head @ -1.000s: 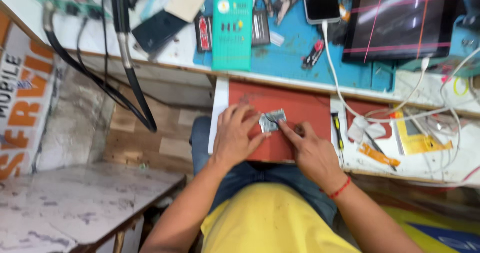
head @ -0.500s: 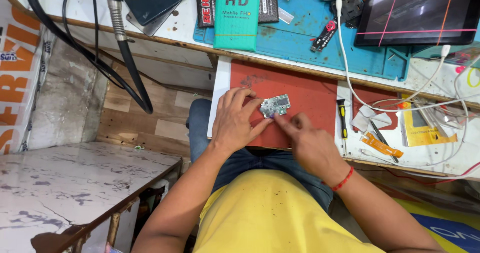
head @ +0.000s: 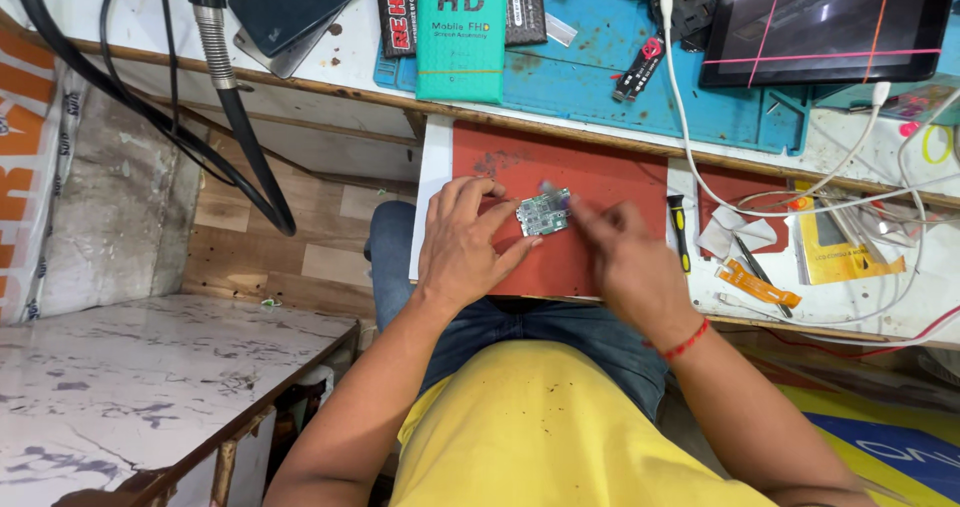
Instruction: The person scrapes a small circuit board with a metal tool on a red mat, then uses a hot air gun to heat the board. The board remains on the mat throughout.
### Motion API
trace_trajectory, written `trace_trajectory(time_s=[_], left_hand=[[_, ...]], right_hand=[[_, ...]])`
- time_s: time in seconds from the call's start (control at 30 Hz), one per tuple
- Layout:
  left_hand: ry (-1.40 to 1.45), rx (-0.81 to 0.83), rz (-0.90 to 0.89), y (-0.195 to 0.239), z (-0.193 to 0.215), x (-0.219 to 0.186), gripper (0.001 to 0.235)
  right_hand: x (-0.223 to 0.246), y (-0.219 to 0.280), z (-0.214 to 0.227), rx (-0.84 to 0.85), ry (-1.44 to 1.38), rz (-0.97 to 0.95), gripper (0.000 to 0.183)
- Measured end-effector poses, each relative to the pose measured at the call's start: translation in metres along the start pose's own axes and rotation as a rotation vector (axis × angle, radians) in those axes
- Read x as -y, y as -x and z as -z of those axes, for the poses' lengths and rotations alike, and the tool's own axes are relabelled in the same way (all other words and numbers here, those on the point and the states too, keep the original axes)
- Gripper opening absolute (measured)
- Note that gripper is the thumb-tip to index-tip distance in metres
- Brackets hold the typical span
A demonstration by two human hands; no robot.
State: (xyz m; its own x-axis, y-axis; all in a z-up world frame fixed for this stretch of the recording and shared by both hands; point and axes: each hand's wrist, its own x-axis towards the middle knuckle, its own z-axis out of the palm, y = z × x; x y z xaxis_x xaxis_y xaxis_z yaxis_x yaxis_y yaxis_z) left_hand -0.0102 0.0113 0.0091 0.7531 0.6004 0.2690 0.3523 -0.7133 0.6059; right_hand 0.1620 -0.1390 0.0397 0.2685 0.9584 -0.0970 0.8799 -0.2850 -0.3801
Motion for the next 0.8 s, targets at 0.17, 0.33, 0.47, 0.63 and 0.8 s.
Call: trace_trajectory(time_s=[0.17, 0.33, 0.47, 0.63, 0.8], left_hand=[[-0.051, -0.014, -0.067, 0.005, -0.003, -0.002, 0.047], [-0.042, -0.002, -0.074, 0.005, -0.005, 0.000, 0.049], [-0.025, -0.011, -0.066, 0.001, -0.006, -0.001, 0.049], [0.022, -0.002, -0.041, 0.002, 0.002, 0.000, 0.049], [0.026, 0.016, 0.003, 0.003, 0.002, 0.000, 0.049]], right_hand=[[-0.004, 0.006, 0.002, 0.052, -0.034, 0.068, 0.061], [-0.003, 0.009, 0.006, 0.070, 0.004, 0.008, 0.060], [-0.001, 0.008, 0.006, -0.010, 0.109, -0.117, 0.059], [0.002, 0.003, 0.003, -0.031, -0.006, 0.027, 0.055], [0.005, 0.002, -0.001, 0.012, 0.013, 0.045, 0.062]])
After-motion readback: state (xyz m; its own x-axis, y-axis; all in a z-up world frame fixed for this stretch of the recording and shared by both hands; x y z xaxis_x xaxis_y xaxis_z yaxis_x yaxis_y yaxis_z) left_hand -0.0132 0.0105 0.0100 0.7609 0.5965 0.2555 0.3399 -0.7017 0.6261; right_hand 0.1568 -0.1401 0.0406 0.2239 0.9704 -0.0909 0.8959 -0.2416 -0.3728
